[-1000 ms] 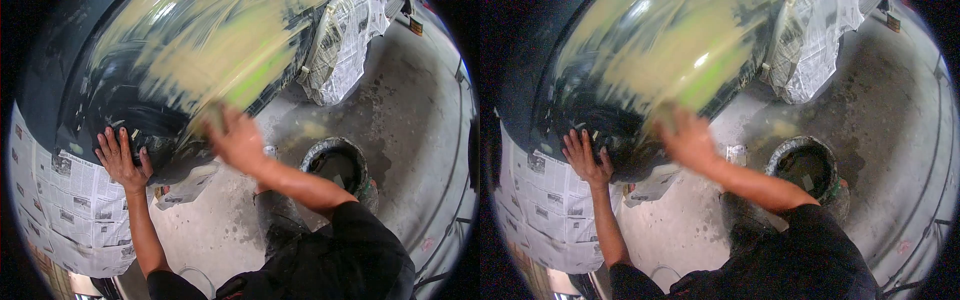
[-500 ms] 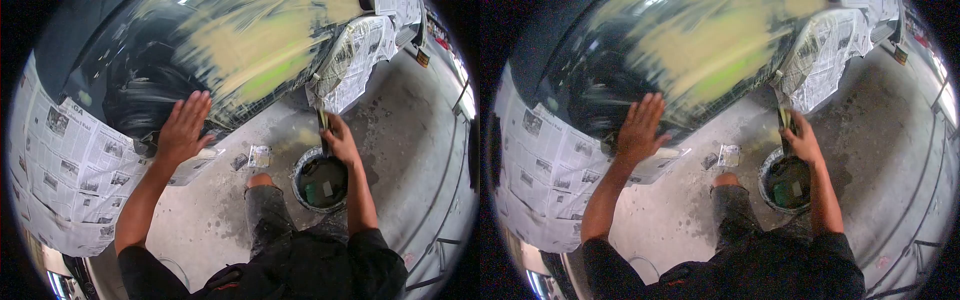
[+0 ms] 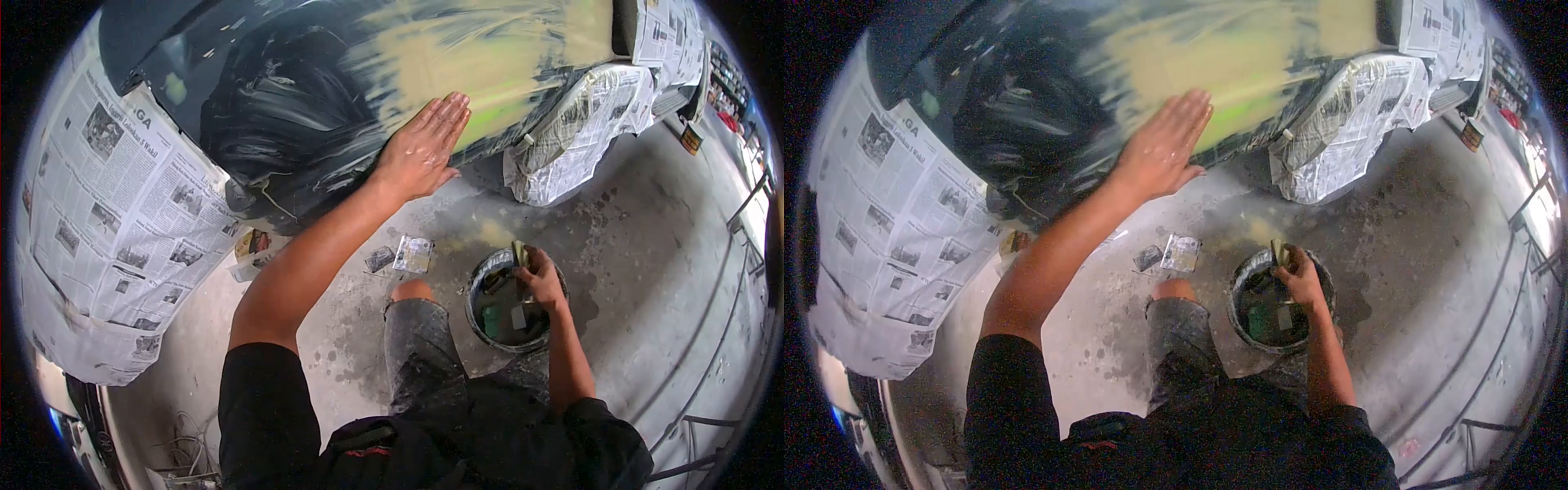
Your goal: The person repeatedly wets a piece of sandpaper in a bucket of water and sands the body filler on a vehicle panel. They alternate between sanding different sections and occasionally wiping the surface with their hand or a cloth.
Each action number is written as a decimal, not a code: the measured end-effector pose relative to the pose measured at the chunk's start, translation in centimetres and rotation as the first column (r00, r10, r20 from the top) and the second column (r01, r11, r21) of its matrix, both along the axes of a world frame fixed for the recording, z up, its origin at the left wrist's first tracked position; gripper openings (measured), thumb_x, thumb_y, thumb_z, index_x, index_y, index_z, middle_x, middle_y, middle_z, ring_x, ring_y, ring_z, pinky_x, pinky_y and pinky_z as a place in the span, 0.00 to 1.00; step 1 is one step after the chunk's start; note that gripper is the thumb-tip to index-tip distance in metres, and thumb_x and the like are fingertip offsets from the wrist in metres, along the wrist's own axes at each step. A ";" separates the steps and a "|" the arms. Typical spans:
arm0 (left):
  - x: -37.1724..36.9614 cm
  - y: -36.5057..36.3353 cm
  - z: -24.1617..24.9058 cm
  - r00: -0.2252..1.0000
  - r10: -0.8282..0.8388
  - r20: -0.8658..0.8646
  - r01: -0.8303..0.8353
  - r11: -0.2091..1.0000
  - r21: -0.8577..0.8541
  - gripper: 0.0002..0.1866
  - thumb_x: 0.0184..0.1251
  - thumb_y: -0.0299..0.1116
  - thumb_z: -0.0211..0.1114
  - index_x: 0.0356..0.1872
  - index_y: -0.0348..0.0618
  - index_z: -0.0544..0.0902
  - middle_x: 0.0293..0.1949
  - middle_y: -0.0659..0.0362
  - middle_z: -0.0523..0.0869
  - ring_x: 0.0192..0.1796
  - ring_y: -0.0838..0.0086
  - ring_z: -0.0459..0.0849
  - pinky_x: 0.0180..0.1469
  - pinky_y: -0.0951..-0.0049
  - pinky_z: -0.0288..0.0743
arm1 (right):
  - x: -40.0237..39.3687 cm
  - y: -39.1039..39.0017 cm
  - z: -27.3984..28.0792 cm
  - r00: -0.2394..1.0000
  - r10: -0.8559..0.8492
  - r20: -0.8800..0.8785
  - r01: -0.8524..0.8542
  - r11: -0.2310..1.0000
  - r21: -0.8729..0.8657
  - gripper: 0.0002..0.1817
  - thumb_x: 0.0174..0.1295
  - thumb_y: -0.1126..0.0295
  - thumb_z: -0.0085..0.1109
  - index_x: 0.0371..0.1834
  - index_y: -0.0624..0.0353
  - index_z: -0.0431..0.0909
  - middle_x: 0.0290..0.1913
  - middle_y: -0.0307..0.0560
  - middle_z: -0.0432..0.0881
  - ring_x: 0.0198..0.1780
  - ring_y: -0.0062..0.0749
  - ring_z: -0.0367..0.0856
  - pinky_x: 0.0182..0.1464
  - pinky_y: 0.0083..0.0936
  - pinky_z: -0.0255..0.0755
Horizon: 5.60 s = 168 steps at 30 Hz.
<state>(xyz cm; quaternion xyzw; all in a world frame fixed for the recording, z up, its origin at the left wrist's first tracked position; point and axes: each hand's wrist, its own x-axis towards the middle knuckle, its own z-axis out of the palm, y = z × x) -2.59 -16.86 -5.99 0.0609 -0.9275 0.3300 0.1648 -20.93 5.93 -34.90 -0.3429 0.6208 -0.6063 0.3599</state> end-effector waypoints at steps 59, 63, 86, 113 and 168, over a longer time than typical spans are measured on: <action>10.9 12.9 -25.3 0.968 0.249 0.020 0.119 -0.531 0.839 0.26 0.75 0.27 0.59 0.72 0.35 0.67 0.69 0.47 0.74 0.71 0.62 0.73 0.70 0.67 0.67 | -2.2 2.0 -25.2 0.454 0.373 -0.809 -0.088 0.923 0.376 0.16 0.63 0.69 0.56 0.51 0.65 0.79 0.49 0.57 0.82 0.53 0.52 0.79 0.51 0.42 0.72; 10.1 13.1 -27.1 0.983 0.167 0.080 0.027 -0.556 0.831 0.26 0.76 0.28 0.59 0.71 0.35 0.68 0.67 0.48 0.76 0.68 0.66 0.76 0.67 0.69 0.71 | -0.8 -0.7 -33.4 0.982 0.157 -0.105 -0.031 0.683 0.730 0.16 0.61 0.67 0.59 0.49 0.65 0.79 0.48 0.64 0.81 0.51 0.60 0.80 0.52 0.48 0.75; -5.0 15.8 -36.9 0.955 0.112 0.276 0.167 -0.969 -0.184 0.59 0.62 0.62 0.68 0.79 0.43 0.39 0.75 0.40 0.56 0.72 0.47 0.65 0.73 0.46 0.62 | 2.1 6.2 -10.7 0.995 -0.063 -0.080 0.074 0.985 0.155 0.22 0.64 0.69 0.54 0.58 0.72 0.74 0.49 0.66 0.84 0.54 0.50 0.84 0.55 0.38 0.76; -6.3 16.5 -35.8 0.517 0.795 0.317 0.295 -0.513 0.806 0.23 0.73 0.48 0.64 0.38 0.31 0.80 0.38 0.51 0.83 0.38 0.65 0.79 0.41 0.60 0.71 | 5.0 4.6 -7.0 0.898 -0.417 0.141 0.429 0.900 -0.070 0.10 0.62 0.77 0.63 0.45 0.66 0.77 0.36 0.39 0.79 0.39 0.19 0.75 0.42 0.22 0.73; 17.9 -3.5 5.7 0.907 0.096 -0.411 -0.276 0.872 -0.405 0.34 0.73 0.53 0.53 0.73 0.44 0.70 0.77 0.40 0.59 0.78 0.38 0.53 0.75 0.35 0.37 | -7.8 -22.1 28.7 0.426 -0.848 -0.316 0.574 0.523 -0.630 0.39 0.76 0.55 0.38 0.75 0.82 0.45 0.78 0.77 0.46 0.80 0.66 0.41 0.80 0.48 0.36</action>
